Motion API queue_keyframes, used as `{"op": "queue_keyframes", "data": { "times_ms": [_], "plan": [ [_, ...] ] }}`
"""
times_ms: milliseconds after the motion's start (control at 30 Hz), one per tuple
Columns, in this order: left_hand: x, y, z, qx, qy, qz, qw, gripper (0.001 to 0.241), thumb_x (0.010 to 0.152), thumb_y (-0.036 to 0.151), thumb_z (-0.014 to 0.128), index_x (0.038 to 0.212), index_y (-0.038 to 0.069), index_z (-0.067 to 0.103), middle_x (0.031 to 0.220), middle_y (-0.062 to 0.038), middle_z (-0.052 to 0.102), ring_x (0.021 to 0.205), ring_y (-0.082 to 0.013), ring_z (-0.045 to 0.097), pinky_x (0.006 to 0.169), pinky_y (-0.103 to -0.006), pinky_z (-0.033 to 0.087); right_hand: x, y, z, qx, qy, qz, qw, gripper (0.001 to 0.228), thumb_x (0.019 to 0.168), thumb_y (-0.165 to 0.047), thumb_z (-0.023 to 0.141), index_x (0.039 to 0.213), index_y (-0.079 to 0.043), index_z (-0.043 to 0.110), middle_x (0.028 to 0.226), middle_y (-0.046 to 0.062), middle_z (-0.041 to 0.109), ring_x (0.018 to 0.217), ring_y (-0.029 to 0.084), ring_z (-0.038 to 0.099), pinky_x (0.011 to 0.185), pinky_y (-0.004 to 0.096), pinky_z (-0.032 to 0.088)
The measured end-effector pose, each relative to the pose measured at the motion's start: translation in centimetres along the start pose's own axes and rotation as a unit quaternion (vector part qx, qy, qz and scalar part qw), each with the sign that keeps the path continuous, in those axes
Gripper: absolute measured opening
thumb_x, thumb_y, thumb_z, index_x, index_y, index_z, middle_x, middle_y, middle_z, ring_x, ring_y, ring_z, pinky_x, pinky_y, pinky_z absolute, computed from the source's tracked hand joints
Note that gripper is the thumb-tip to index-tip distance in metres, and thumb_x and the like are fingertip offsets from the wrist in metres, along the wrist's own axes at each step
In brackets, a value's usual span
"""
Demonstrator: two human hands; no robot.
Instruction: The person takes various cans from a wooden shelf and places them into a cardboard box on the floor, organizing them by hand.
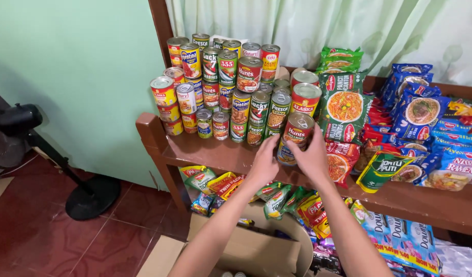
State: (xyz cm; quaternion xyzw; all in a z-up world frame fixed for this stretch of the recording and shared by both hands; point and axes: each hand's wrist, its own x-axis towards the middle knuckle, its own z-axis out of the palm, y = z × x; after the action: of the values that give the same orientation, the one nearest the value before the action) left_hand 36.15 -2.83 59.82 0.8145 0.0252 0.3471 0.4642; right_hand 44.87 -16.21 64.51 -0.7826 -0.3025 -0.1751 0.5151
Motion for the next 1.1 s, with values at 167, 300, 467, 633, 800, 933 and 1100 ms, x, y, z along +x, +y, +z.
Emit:
{"op": "queue_keyframes", "data": {
  "times_ms": [167, 300, 467, 633, 800, 933, 1100],
  "plan": [
    [2.9, -0.9, 1.5, 0.017, -0.029, 0.023, 0.999, 0.085, 0.074, -0.018, 0.052, 0.155, 0.000, 0.034, 0.157, -0.025, 0.041, 0.147, -0.0388, 0.040, 0.119, -0.0420, 0.036, 1.5, -1.5, -0.6, -0.044, -0.037, 0.049, 0.997, 0.092, 0.076, -0.025, 0.087, 0.148, 0.004, 0.037, 0.126, 0.026, 0.063, 0.115, 0.040, 0.064, 0.096, 0.048, 0.051],
    [2.3, -1.2, 2.0, -0.014, 0.006, 0.032, 0.999, 0.075, 0.085, -0.011, 0.051, 0.159, -0.001, 0.038, 0.158, -0.025, 0.048, 0.148, -0.0372, 0.047, 0.122, -0.0410, 0.039, 0.6, -1.2, 0.1, -0.062, -0.002, 0.028, 0.998, 0.082, 0.075, -0.020, 0.088, 0.143, -0.002, 0.047, 0.125, 0.024, 0.065, 0.114, 0.042, 0.063, 0.095, 0.050, 0.050],
    [0.8, 5.4, -0.2, -0.033, 0.126, 0.036, 0.991, 0.072, 0.089, 0.010, 0.072, 0.153, 0.001, 0.042, 0.142, -0.022, 0.055, 0.132, -0.0364, 0.056, 0.111, -0.0417, 0.046, -0.9, -2.9, 0.5, 0.014, 0.001, -0.045, 0.999, 0.070, 0.077, -0.009, 0.079, 0.141, -0.004, 0.050, 0.128, 0.023, 0.064, 0.117, 0.040, 0.063, 0.100, 0.047, 0.050],
    [-0.3, 3.2, -1.1, 0.018, 0.205, 0.004, 0.979, 0.086, 0.076, 0.019, 0.087, 0.148, 0.001, 0.044, 0.132, -0.021, 0.052, 0.124, -0.0378, 0.055, 0.104, -0.0449, 0.045, -2.8, -1.4, 0.9, 0.034, -0.077, -0.084, 0.993, 0.067, 0.080, -0.003, 0.073, 0.143, -0.003, 0.051, 0.133, 0.022, 0.061, 0.124, 0.041, 0.057, 0.104, 0.048, 0.046],
    [-1.7, -1.9, -0.5, 0.040, 0.184, -0.074, 0.979, 0.086, 0.076, 0.019, 0.087, 0.149, 0.002, 0.046, 0.131, -0.020, 0.056, 0.124, -0.0384, 0.055, 0.104, -0.0459, 0.045, -3.4, 0.5, 1.7, -0.100, 0.022, -0.120, 0.987, 0.066, 0.076, -0.010, 0.082, 0.136, -0.003, 0.054, 0.139, 0.023, 0.055, 0.128, 0.045, 0.050, 0.109, 0.050, 0.042],
    [-0.9, -3.4, 0.1, 0.029, 0.177, -0.075, 0.981, 0.081, 0.078, 0.020, 0.087, 0.146, 0.001, 0.047, 0.132, -0.020, 0.058, 0.123, -0.0384, 0.058, 0.103, -0.0454, 0.047, -3.3, 4.4, 3.9, -0.087, 0.027, -0.068, 0.994, 0.075, 0.075, -0.015, 0.085, 0.138, 0.001, 0.049, 0.143, 0.030, 0.046, 0.130, 0.047, 0.046, 0.108, 0.051, 0.040],
    [-0.1, -4.2, 0.4, 0.024, 0.157, -0.054, 0.986, 0.080, 0.079, 0.020, 0.086, 0.146, 0.001, 0.047, 0.133, -0.021, 0.059, 0.123, -0.0390, 0.059, 0.102, -0.0445, 0.050, -2.7, 4.6, 4.5, -0.036, 0.000, 0.041, 0.999, 0.073, 0.078, -0.022, 0.085, 0.135, 0.000, 0.045, 0.136, 0.026, 0.055, 0.127, 0.043, 0.055, 0.106, 0.049, 0.045]
  ]
}}
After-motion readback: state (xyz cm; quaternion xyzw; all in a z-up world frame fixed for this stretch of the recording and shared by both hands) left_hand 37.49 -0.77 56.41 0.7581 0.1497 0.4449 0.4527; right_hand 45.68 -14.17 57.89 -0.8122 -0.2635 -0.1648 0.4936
